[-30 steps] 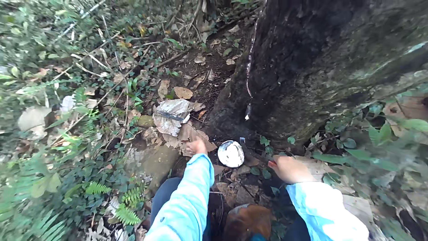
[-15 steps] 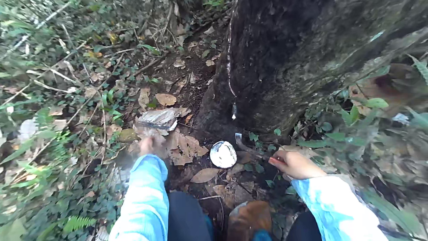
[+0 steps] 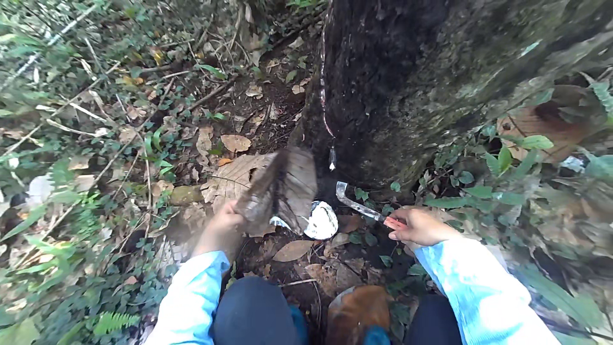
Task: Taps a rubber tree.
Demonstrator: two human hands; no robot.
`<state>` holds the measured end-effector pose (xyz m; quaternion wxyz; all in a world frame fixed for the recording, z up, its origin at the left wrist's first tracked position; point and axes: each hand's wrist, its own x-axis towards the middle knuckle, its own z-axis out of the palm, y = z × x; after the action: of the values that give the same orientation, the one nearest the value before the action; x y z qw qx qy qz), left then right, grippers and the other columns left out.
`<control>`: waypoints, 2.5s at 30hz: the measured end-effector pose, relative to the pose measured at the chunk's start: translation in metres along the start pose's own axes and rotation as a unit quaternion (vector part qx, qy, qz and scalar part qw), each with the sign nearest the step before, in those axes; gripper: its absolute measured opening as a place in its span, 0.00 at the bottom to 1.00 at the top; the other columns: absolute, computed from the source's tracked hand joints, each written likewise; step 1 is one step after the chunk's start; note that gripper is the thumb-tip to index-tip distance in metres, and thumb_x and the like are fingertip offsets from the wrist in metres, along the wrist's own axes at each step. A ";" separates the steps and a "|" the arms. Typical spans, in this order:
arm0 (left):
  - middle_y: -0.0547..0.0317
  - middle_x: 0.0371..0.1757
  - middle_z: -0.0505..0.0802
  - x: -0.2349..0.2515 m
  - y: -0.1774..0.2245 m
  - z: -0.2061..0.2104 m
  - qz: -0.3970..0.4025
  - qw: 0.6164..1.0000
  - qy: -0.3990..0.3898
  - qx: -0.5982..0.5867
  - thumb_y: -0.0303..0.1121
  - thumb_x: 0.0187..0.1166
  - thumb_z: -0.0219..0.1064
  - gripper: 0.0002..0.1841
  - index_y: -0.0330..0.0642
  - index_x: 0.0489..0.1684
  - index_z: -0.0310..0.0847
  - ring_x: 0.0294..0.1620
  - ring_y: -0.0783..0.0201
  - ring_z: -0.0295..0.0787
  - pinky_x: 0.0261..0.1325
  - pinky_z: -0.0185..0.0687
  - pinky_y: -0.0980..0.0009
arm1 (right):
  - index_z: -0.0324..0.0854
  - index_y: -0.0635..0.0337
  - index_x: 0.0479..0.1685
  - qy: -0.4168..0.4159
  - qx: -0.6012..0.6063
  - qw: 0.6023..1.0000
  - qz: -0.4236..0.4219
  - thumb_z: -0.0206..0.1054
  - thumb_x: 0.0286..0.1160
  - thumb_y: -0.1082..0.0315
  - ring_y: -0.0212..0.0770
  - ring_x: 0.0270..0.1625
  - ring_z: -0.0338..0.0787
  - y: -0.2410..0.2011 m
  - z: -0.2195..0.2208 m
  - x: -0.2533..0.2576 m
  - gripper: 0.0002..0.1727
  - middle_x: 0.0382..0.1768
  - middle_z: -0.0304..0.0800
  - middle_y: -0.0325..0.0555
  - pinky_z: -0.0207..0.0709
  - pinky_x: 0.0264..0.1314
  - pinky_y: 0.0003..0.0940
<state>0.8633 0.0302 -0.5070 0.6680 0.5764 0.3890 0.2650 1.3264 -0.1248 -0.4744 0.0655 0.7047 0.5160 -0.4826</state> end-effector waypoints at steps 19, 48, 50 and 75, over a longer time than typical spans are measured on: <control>0.37 0.84 0.72 0.090 -0.018 0.047 -0.168 0.975 -0.072 0.126 0.25 0.68 0.74 0.53 0.38 0.95 0.38 0.80 0.55 0.76 0.81 0.73 0.61 | 0.82 0.70 0.63 0.004 -0.060 0.996 0.058 0.73 0.77 0.61 0.68 0.65 0.85 0.001 -0.003 -0.006 0.23 0.59 0.87 0.70 0.72 0.69 0.69; 0.36 0.70 0.87 0.140 -0.040 0.143 -0.212 0.910 0.092 0.343 0.23 0.79 0.63 0.24 0.37 0.77 0.75 0.74 0.42 0.84 0.77 0.75 0.45 | 0.80 0.67 0.65 0.018 -0.081 0.993 0.081 0.72 0.79 0.58 0.66 0.67 0.85 -0.005 -0.008 -0.016 0.24 0.60 0.87 0.68 0.72 0.70 0.68; 0.36 0.73 0.84 0.138 -0.038 0.144 -0.223 0.898 0.120 0.361 0.26 0.77 0.67 0.30 0.39 0.82 0.68 0.74 0.40 0.83 0.75 0.76 0.41 | 0.79 0.65 0.69 0.036 -0.081 0.992 0.087 0.70 0.79 0.58 0.67 0.68 0.84 -0.003 -0.013 -0.027 0.25 0.61 0.87 0.68 0.72 0.70 0.69; 0.37 0.81 0.77 0.130 -0.048 0.132 -0.243 0.895 0.106 0.359 0.34 0.78 0.72 0.37 0.43 0.89 0.62 0.82 0.37 0.73 0.81 0.69 0.39 | 0.83 0.62 0.64 0.052 -0.098 0.994 -0.004 0.72 0.75 0.62 0.65 0.57 0.89 -0.015 -0.009 -0.066 0.21 0.53 0.90 0.63 0.77 0.61 0.69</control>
<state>1.0406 0.0510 -0.5770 0.4142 0.6330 0.6541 -0.0043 1.3195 -0.1565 -0.4137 0.1053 0.7168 0.5668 -0.3921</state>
